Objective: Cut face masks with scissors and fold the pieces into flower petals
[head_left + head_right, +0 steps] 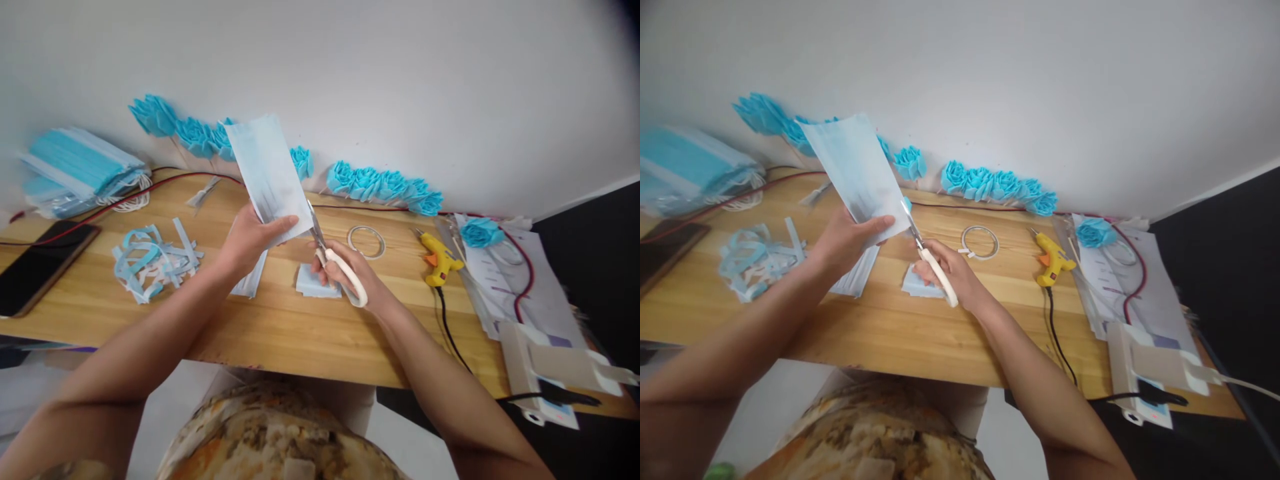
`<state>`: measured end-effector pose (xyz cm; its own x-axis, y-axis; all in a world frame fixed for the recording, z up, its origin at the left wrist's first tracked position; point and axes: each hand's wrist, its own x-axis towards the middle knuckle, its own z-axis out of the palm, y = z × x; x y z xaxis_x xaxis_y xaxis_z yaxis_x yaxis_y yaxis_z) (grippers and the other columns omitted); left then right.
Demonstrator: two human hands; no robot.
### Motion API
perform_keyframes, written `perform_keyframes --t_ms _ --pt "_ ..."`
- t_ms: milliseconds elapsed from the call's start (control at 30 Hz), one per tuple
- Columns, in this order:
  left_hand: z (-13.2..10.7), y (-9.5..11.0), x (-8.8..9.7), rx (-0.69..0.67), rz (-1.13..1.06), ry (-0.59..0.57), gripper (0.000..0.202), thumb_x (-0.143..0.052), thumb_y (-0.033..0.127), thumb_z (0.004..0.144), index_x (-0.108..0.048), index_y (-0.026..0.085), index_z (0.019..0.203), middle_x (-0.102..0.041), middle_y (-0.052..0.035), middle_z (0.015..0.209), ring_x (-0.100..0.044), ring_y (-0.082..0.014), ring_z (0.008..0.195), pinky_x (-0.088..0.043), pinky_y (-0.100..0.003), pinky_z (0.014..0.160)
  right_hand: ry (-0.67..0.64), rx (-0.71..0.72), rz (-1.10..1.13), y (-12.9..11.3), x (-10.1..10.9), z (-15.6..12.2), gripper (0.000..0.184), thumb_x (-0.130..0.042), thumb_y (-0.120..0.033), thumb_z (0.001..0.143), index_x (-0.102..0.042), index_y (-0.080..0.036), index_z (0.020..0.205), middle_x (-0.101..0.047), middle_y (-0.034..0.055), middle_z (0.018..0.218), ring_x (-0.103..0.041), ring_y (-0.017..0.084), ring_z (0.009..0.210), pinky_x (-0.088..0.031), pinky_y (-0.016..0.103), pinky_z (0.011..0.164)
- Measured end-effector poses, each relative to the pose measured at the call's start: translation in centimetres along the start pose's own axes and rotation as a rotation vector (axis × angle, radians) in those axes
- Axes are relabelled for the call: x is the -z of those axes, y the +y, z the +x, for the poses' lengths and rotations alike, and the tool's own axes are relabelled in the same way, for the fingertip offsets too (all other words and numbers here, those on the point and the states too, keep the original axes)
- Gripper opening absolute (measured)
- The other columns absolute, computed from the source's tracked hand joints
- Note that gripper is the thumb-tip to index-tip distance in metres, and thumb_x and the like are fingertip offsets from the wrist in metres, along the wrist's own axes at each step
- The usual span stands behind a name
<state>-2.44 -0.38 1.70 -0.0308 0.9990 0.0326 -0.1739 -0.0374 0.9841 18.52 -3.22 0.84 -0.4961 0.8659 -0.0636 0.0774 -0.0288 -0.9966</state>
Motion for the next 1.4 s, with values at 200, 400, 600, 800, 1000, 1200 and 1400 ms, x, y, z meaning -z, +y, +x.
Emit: perform_keyframes --t_ms 200,400,600,800,1000,1200,1400 --pt "-0.06 -0.33 -0.01 -0.026 0.017 0.006 0.043 -0.085 0.038 0.068 -0.071 0.015 0.100 -0.075 -0.0090 0.097 -0.068 -0.0204 0.081 -0.053 -0.026 0.062 -0.011 -0.018 -0.006 -0.11 -0.16 -0.01 0.064 -0.071 -0.065 0.078 -0.060 -0.017 0.118 -0.062 0.0026 0.084 -0.057 0.011 0.065 -0.043 0.026 0.056" --pt "-0.11 -0.11 -0.20 -0.030 0.074 0.036 0.044 -0.083 0.041 0.067 -0.070 0.014 0.099 -0.074 -0.0091 0.094 -0.069 -0.0234 0.082 -0.054 -0.028 0.061 0.002 -0.007 -0.010 -0.35 -0.38 -0.04 0.060 -0.071 -0.066 0.078 -0.061 -0.019 0.115 -0.062 0.0012 0.082 -0.057 0.011 0.064 -0.046 0.027 0.059" --pt "-0.26 -0.15 -0.45 -0.052 0.076 0.012 0.049 -0.085 0.039 0.065 -0.071 0.014 0.105 -0.075 -0.0111 0.104 -0.070 -0.0268 0.094 -0.058 -0.034 0.076 0.008 0.012 -0.044 -0.10 -0.25 0.02 0.061 -0.069 -0.067 0.079 -0.062 -0.019 0.116 -0.061 0.0008 0.080 -0.055 0.011 0.063 -0.044 0.026 0.056" --pt "-0.11 -0.35 -0.31 -0.040 0.043 0.003 0.048 -0.086 0.038 0.065 -0.072 0.014 0.104 -0.075 -0.0104 0.101 -0.070 -0.0260 0.091 -0.058 -0.035 0.077 0.025 -0.005 -0.036 0.16 0.00 -0.02 0.070 -0.070 -0.073 0.074 -0.061 -0.018 0.118 -0.059 0.0002 0.080 -0.054 0.010 0.062 -0.044 0.026 0.056" --pt "-0.20 -0.40 -0.37 -0.037 0.027 0.005 0.047 -0.086 0.037 0.067 -0.072 0.013 0.104 -0.075 -0.0112 0.105 -0.070 -0.0262 0.095 -0.058 -0.035 0.081 0.014 -0.012 -0.020 0.17 -0.10 0.00 0.069 -0.070 -0.071 0.075 -0.061 -0.019 0.120 -0.057 -0.0006 0.079 -0.052 0.010 0.062 -0.044 0.026 0.055" --pt "-0.35 -0.11 -0.62 -0.010 0.020 0.013 0.046 -0.086 0.036 0.066 -0.071 0.013 0.104 -0.075 -0.0110 0.106 -0.069 -0.0245 0.094 -0.058 -0.034 0.082 0.039 -0.011 -0.027 0.28 -0.13 0.03 0.064 -0.070 -0.067 0.077 -0.062 -0.019 0.119 -0.056 -0.0015 0.075 -0.050 0.010 0.058 -0.041 0.026 0.053" --pt "-0.28 -0.09 -0.60 -0.020 0.052 0.009 0.047 -0.085 0.038 0.066 -0.071 0.013 0.103 -0.074 -0.0102 0.098 -0.070 -0.0259 0.091 -0.058 -0.035 0.077 0.056 -0.024 -0.016 0.32 -0.09 -0.01 0.066 -0.072 -0.068 0.075 -0.063 -0.018 0.117 -0.055 -0.0023 0.072 -0.048 0.009 0.055 -0.039 0.025 0.051"
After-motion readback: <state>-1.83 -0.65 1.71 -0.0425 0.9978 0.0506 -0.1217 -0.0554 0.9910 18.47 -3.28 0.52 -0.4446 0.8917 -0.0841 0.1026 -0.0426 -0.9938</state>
